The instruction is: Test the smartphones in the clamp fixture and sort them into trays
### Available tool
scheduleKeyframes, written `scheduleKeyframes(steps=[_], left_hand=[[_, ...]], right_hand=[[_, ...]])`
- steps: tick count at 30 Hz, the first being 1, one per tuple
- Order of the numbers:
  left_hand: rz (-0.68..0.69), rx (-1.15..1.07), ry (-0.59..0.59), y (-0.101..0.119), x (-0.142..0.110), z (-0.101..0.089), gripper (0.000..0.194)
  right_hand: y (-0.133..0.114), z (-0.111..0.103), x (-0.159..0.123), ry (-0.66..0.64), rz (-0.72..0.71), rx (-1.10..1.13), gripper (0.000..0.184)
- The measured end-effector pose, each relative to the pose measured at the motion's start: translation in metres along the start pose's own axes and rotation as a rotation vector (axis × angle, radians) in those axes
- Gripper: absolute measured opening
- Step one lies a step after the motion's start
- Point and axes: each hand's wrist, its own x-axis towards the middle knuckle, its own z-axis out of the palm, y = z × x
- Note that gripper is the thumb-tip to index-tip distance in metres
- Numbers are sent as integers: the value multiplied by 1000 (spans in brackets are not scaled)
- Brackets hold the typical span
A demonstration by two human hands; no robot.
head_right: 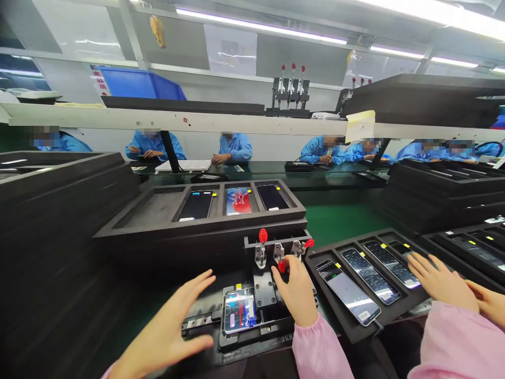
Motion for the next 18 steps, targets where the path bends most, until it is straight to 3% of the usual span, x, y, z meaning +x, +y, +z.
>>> scheduleKeyframes(steps=[3,8,10,15,16,18], left_hand=[[44,-31,-142,-8,3,31,107],[58,-39,-147,-14,12,47,106],[75,-34,-122,-15,15,48,103],[119,-19,-108,-6,26,64,92],[119,-16,-107,-2,28,68,90],[117,-8,-107,4,33,76,87]], right_hand=[[1,6,0,-42,57,35,24],[-11,5,-2,-3,112,112,39],[-15,0,-4,94,114,149,44],[-15,-26,17,558,-7,84,46],[-14,-33,25,593,-27,48,48],[-12,-46,39,522,-67,13,44]])
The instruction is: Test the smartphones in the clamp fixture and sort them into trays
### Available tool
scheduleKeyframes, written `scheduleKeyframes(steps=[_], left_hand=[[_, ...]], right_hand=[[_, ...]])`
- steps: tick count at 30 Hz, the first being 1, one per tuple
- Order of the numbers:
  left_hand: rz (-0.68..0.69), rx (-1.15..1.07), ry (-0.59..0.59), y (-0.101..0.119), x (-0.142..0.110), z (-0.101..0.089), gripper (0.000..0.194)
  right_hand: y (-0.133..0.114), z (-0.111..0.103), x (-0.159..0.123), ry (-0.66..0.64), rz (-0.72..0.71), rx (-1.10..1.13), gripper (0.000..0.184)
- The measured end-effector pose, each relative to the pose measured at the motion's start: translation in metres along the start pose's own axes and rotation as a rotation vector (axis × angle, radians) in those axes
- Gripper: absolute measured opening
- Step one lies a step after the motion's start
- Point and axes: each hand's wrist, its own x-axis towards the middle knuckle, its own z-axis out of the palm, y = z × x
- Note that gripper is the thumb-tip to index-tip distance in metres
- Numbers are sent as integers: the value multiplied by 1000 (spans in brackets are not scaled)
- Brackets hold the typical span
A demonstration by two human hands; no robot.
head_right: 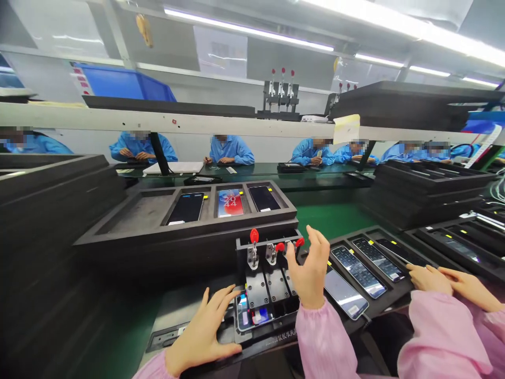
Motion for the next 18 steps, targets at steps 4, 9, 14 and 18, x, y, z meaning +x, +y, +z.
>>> scheduleKeyframes(steps=[4,9,14,18], left_hand=[[2,10,-2,5,5,4,87],[16,28,-14,2,3,2,88],[35,72,-22,0,3,7,86],[103,77,9,6,3,-14,93]], right_hand=[[8,-14,-1,-111,-42,54,10],[34,-18,-70,-151,-79,-9,33],[58,-12,-94,-435,10,-200,36],[63,-21,-90,-244,98,-58,34]])
